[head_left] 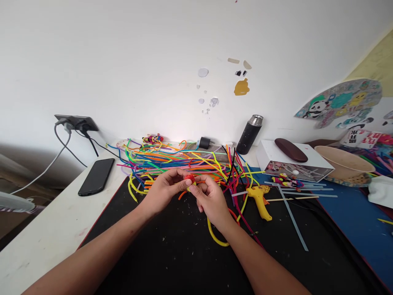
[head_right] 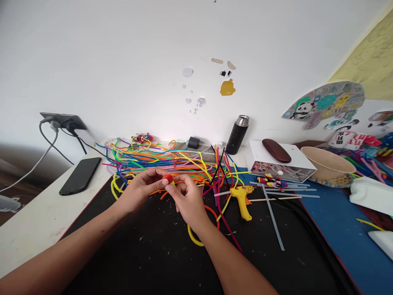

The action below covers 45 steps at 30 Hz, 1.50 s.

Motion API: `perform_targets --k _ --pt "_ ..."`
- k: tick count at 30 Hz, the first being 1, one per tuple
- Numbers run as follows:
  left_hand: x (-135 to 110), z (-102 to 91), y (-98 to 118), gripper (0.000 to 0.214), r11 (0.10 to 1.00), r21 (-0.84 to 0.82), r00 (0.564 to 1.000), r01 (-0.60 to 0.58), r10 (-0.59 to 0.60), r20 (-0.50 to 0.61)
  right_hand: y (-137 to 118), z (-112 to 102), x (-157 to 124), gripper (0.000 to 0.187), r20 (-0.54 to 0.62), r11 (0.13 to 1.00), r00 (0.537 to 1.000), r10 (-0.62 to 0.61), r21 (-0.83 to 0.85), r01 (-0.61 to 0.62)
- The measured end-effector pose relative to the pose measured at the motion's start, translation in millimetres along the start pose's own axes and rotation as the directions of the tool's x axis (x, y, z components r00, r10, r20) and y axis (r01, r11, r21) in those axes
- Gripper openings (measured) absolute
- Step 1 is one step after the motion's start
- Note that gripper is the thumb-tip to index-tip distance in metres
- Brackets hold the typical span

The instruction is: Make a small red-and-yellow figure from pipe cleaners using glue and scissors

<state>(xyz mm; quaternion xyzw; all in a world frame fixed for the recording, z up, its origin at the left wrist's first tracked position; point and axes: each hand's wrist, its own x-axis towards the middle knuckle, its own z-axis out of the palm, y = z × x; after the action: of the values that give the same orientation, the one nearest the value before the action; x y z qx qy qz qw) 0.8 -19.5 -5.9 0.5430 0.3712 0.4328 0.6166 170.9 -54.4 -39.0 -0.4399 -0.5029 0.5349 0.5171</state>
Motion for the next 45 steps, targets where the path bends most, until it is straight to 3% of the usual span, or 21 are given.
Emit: perform_targets --k 14,45 --pt "0.1 -0.5 -2.3 0.036 1.0 -0.018 1.0 -0.021 0.021 0.002 -1.8 1.4 -0.4 0.036 -0.046 1.0 0.999 0.007 0.01 -0.007" --pt "-1.1 2.3 -1.2 0.038 0.999 -0.021 0.999 -0.029 0.029 -0.015 -0.8 2.1 -1.1 0.036 -0.034 1.0 0.999 0.025 0.016 -0.025"
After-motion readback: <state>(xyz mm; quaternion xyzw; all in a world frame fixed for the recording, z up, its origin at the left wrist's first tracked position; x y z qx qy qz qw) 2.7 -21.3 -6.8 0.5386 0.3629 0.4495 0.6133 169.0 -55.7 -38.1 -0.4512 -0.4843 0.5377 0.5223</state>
